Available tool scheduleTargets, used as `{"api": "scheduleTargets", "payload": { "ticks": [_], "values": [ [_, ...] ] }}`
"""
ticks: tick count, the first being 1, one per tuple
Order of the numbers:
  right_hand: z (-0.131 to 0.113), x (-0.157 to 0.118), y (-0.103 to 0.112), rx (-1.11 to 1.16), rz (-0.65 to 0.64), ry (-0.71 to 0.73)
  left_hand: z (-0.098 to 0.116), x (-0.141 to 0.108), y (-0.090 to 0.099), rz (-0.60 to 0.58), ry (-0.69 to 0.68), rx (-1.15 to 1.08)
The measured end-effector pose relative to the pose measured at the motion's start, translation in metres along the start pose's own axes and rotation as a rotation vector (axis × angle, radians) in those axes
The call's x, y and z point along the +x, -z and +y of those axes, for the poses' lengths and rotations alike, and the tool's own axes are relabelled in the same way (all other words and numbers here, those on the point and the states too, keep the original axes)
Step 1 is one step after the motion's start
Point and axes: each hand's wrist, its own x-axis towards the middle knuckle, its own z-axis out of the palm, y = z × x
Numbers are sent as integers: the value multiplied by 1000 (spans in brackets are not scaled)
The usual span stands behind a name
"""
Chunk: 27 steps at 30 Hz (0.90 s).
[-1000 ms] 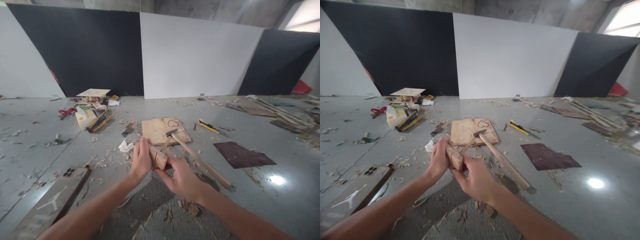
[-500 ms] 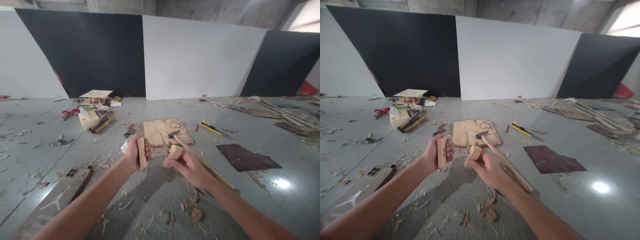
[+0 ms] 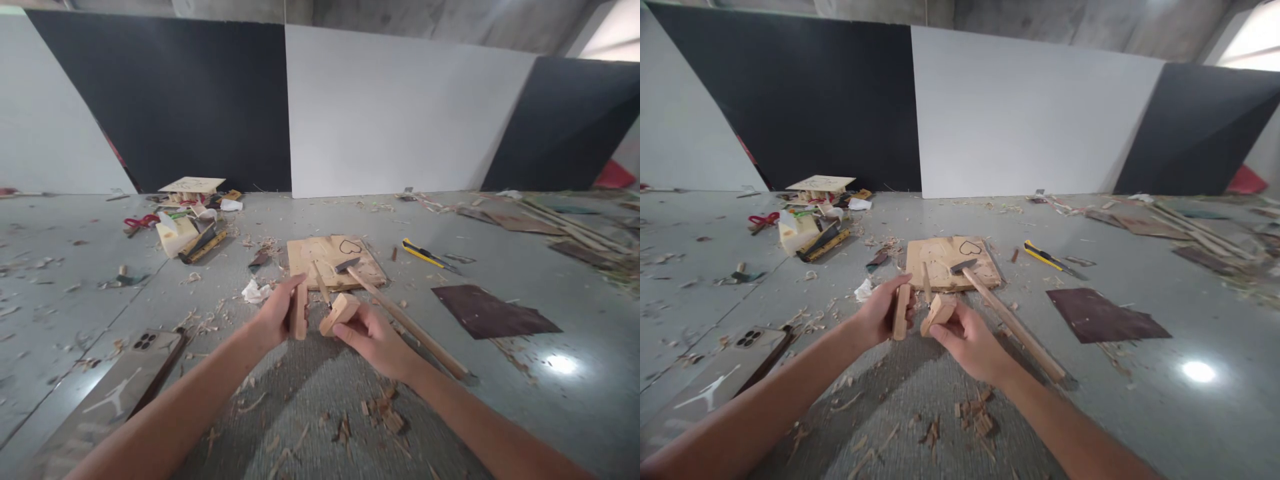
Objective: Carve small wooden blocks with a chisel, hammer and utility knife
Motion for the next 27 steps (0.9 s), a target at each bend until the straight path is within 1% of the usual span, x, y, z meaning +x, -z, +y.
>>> {"api": "scheduleTargets", "payload": {
  "ticks": [1, 3, 5, 6, 8, 11, 14, 16, 22, 24, 27],
  "values": [
    [-1, 0, -1, 10, -7, 2, -5, 1, -2, 17, -65, 37],
    [-1, -2, -5, 9, -29, 5, -15, 2, -4, 54, -255, 113],
    [2, -3, -7, -54, -40, 15, -23, 3, -7, 90, -441, 199],
    [3, -4, -8, -99, -28, 26, -27, 3, -7, 106, -508, 237],
    [6, -4, -8, -180, 11, 41, -31, 2, -9, 115, -579, 274],
    [7, -4, -6, -211, 57, 36, -30, -3, -13, 51, -575, 255],
    [6, -2, -3, -154, 68, 11, -26, -10, -15, -80, -529, 249],
    [6, -2, -3, -108, 64, 7, -24, -12, -15, -145, -518, 275],
    [8, -1, -3, -107, 90, 65, -25, -7, -10, -186, -584, 306],
    [8, -1, -3, -133, 104, 110, -25, -5, -9, -219, -590, 310],
    [9, -3, -3, -174, 121, 145, -22, -6, -9, -234, -573, 294]
  ]
}}
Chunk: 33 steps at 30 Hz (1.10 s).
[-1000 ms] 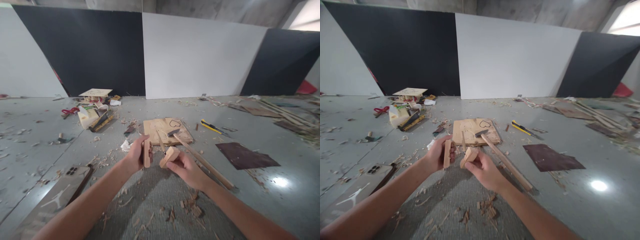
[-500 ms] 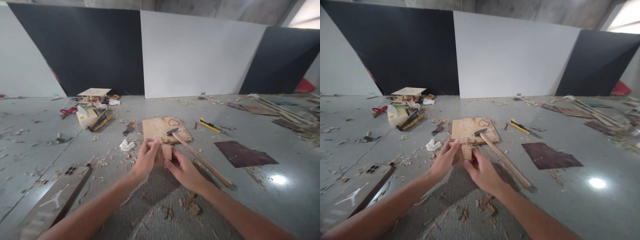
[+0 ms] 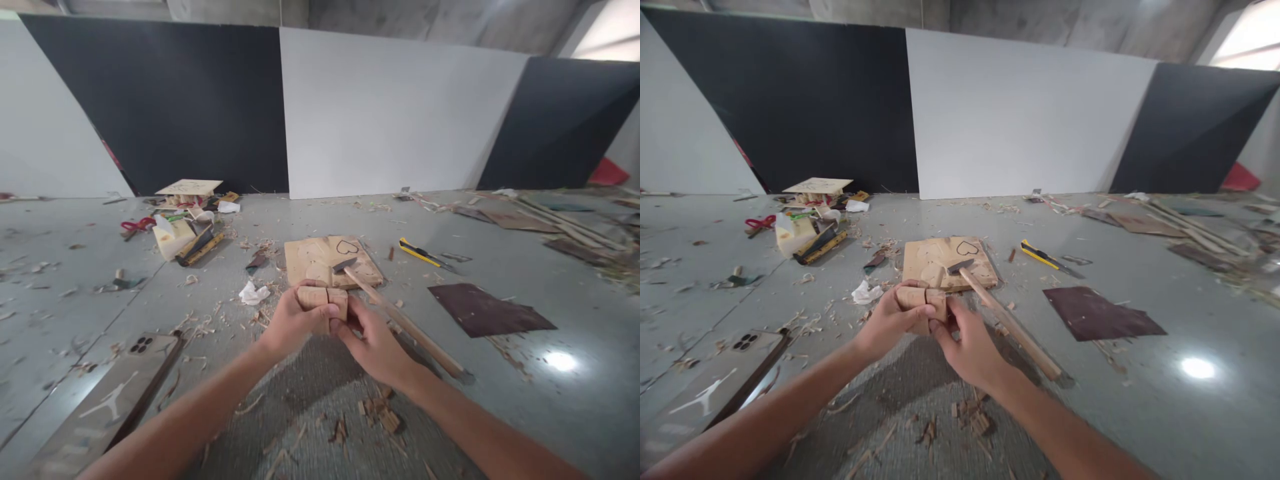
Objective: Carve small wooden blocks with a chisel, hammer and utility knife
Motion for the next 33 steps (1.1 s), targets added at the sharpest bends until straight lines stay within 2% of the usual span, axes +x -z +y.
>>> {"api": "scheduleTargets", "payload": {
  "ticks": [4, 7, 11, 13, 15, 18, 21, 24, 29, 33],
  "values": [
    [-1, 1, 3, 26, -26, -11, 9, 1, 3, -99, 40, 6],
    [-4, 7, 11, 241, -113, -65, 17, 2, 6, -138, 21, 45],
    [-6, 18, 21, 672, -226, -292, 24, 0, 9, -197, 11, 91],
    [-5, 21, 19, 779, -196, -391, 26, -3, 6, -270, 10, 122],
    [-6, 23, 13, 777, -97, -448, 27, -6, 0, -363, -41, 198],
    [-9, 21, 1, 724, 51, -502, 28, -11, -8, -440, -222, 423],
    [-12, 19, -8, 737, 78, -491, 26, -14, -12, -457, -413, 636],
    [-9, 18, -11, 671, 114, -436, 24, -14, -11, -493, -514, 730],
    [5, 18, -12, 367, 314, -296, 19, -10, -7, -493, -529, 710],
    [12, 15, -14, 428, 335, -225, 17, -8, -7, -494, -419, 658]
  ]
}}
